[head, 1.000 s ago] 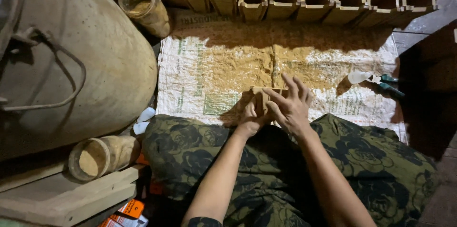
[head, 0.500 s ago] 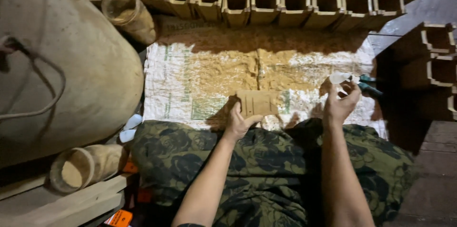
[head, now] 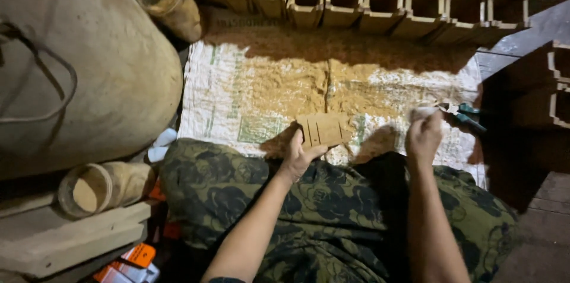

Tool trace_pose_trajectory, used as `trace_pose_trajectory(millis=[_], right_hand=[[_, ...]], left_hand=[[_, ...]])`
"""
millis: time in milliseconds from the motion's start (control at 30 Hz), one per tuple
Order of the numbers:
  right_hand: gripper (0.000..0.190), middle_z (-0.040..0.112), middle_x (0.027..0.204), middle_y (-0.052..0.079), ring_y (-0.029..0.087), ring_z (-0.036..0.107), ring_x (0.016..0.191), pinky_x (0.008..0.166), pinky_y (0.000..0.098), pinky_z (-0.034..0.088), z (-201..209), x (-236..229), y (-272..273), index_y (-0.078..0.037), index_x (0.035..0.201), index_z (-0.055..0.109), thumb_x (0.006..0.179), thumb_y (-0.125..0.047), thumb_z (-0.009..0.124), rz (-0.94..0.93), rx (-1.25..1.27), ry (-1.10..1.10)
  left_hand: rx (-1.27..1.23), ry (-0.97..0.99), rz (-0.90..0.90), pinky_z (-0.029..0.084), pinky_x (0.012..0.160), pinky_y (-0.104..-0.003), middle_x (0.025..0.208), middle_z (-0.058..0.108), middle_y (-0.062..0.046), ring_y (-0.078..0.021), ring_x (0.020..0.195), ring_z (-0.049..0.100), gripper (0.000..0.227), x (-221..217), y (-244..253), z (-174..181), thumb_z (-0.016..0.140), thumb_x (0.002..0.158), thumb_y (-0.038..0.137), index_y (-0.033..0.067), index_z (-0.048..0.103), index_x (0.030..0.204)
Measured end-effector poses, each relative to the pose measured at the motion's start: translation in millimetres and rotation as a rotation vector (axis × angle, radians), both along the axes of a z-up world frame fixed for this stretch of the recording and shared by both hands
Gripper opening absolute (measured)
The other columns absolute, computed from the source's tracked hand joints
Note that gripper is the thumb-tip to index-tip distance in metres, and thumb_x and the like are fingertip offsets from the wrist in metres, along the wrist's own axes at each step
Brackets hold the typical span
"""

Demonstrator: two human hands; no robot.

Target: The person assembles small wooden boards to form a container, applying glue to the edges and pressing the pieces together by hand.

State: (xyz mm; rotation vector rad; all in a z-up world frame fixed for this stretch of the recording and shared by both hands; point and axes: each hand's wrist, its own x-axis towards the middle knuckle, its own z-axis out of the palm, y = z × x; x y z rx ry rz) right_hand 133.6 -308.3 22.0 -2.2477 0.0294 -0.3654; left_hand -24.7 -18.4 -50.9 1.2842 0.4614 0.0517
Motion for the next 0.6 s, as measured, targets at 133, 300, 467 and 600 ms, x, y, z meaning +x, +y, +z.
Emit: trace_pose_trajectory(millis=[133, 300, 467, 600], right_hand=[[0.004, 0.070, 0.088, 0.025, 0.052, 0.068, 0.084, 0.071, 0.0574, 0.054, 60.6, -63.5, 62.2, -0.010, 0.110, 0.060, 0.107, -0.012, 0.059, 0.227, -0.023, 0.080], [0.030, 0.067, 0.088, 0.015, 0.041, 0.069, 0.081, 0.061, 0.0486, 0.054, 42.0, -109.4, 80.7, -0.010, 0.113, 0.069, 0.088, -0.017, 0.083, 0.405, -0.141, -0.030], [0.036, 0.069, 0.090, 0.013, 0.038, 0.071, 0.085, 0.068, 0.0491, 0.057, 31.4, -117.9, 74.0, -0.015, 0.117, 0.070, 0.087, -0.032, 0.083, 0.386, -0.356, 0.002], [0.034, 0.071, 0.090, 0.014, 0.038, 0.070, 0.087, 0.071, 0.0502, 0.058, 31.6, -126.9, 80.8, -0.018, 0.115, 0.069, 0.087, -0.032, 0.081, 0.464, -0.352, 0.009]], left_hand=[[0.115, 0.098, -0.053, 0.021, 0.122, -0.057, 0.158, 0.024, -0.038, -0.0488, 0.148, 0.024, 0.121, -1.0, -15.9, 63.3, 0.091, 0.075, 0.043, -0.0115, 0.020, 0.156], [0.444, 0.107, 0.062, 0.037, 0.117, -0.051, 0.141, 0.049, -0.032, -0.0444, 0.139, 0.046, 0.085, -15.9, -0.1, 122.6, 0.070, 0.089, 0.055, 0.0037, 0.036, 0.148], [0.632, -0.124, 0.265, 0.048, 0.102, -0.045, 0.116, 0.066, -0.016, -0.0358, 0.117, 0.062, 0.036, -13.8, 2.5, 116.9, 0.070, 0.094, 0.037, 0.0094, 0.060, 0.116], [0.991, -0.417, 0.386, 0.049, 0.100, -0.042, 0.108, 0.070, 0.000, -0.0277, 0.113, 0.063, 0.008, -1.5, -8.4, 126.6, 0.079, 0.086, 0.020, 0.0163, 0.074, 0.083]])
